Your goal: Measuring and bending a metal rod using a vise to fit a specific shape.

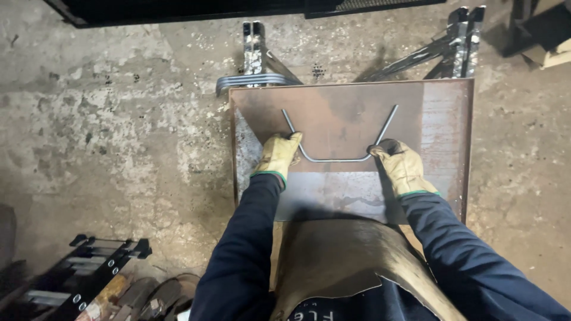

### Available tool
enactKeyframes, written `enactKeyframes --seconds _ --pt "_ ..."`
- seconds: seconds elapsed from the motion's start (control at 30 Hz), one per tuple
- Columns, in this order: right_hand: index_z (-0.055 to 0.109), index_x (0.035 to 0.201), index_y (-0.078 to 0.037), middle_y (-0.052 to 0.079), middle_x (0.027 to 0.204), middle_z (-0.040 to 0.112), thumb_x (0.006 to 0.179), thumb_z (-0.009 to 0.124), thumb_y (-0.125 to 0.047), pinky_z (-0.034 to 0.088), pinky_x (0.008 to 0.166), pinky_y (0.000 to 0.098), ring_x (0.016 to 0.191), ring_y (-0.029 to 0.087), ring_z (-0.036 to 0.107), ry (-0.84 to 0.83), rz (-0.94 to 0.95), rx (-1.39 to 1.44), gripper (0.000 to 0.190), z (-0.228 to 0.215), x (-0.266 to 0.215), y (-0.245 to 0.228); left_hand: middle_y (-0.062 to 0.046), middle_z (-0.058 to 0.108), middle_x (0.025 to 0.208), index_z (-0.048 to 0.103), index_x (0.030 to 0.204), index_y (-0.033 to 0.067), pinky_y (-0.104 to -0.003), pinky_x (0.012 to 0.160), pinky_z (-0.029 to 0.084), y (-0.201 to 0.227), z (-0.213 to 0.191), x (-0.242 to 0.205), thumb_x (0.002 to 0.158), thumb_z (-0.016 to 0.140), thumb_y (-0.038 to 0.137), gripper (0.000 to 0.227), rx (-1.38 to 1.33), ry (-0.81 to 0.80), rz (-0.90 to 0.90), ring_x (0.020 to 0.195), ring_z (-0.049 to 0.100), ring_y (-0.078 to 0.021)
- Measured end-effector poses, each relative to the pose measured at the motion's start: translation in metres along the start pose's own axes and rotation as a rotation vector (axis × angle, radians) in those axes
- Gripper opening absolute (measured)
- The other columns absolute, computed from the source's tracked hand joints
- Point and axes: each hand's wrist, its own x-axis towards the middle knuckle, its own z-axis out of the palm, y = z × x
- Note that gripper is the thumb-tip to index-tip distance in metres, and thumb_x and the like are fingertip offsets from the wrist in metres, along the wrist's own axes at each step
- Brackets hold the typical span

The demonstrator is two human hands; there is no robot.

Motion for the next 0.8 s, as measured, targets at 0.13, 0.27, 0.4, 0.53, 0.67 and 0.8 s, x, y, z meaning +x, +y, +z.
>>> enactKeyframes --seconds 0.13,0.27,0.4,0.53,0.67,0.8 --pt "0.076 0.103 -0.009 0.009 0.089 0.076 0.084 0.084 -0.040 0.051 0.072 0.0355 0.077 0.024 0.067 -0.024 0.061 0.030 0.037 -0.006 0.000 -0.014 -0.013 0.069 0.059 0.071 0.075 0.0024 -0.037 0.049 0.055 -0.004 -0.002 0.003 0.094 0.065 0.051 0.053 0.040 0.004 0.012 0.049 0.069 -0.0233" --pt "0.078 0.098 -0.009 0.011 0.088 0.078 0.082 0.080 -0.042 0.053 0.076 0.0373 0.082 0.028 0.069 -0.076 0.208 0.102 0.037 -0.017 -0.006 -0.039 -0.012 0.072 0.060 0.072 0.073 0.0075 -0.037 0.053 0.059 0.006 -0.008 -0.005 0.089 0.062 0.055 0.051 0.120 -0.013 0.050 0.051 0.072 -0.0220" --pt "0.076 0.098 -0.005 0.014 0.096 0.078 0.101 0.061 -0.056 0.052 0.085 0.0405 0.096 0.033 0.070 -0.199 -0.300 -0.472 0.053 0.011 0.054 0.034 -0.011 0.073 0.061 0.076 0.069 0.0029 -0.036 0.061 0.058 0.030 -0.011 -0.015 0.094 0.057 0.062 0.067 0.295 -0.069 -0.040 0.054 0.072 -0.0225" --pt "0.079 0.106 -0.017 0.015 0.107 0.075 0.104 0.047 -0.051 0.054 0.090 0.0438 0.103 0.034 0.071 -0.520 -0.052 -0.811 0.047 -0.022 0.043 -0.063 -0.011 0.074 0.068 0.079 0.083 0.0067 -0.042 0.069 0.055 0.034 0.004 -0.004 0.092 0.062 0.057 0.054 0.503 -0.100 -0.133 0.064 0.071 -0.0265" --pt "0.078 0.106 -0.020 0.011 0.104 0.078 0.096 0.055 -0.055 0.055 0.091 0.0416 0.101 0.031 0.072 -0.526 -0.015 -0.645 0.043 -0.019 0.050 -0.049 -0.015 0.078 0.077 0.079 0.087 0.0080 -0.043 0.069 0.059 0.031 0.005 -0.012 0.090 0.065 0.047 0.041 0.311 -0.056 -0.106 0.069 0.077 -0.0269" --pt "0.077 0.107 -0.026 0.009 0.101 0.079 0.098 0.049 -0.051 0.061 0.079 0.0443 0.091 0.030 0.076 -0.574 -0.063 -0.838 0.038 -0.025 -0.033 -0.036 -0.022 0.073 0.092 0.082 0.085 0.0085 -0.046 0.074 0.054 -0.046 0.025 -0.042 0.088 0.071 0.047 0.040 0.627 0.077 0.149 0.083 0.068 -0.0362"
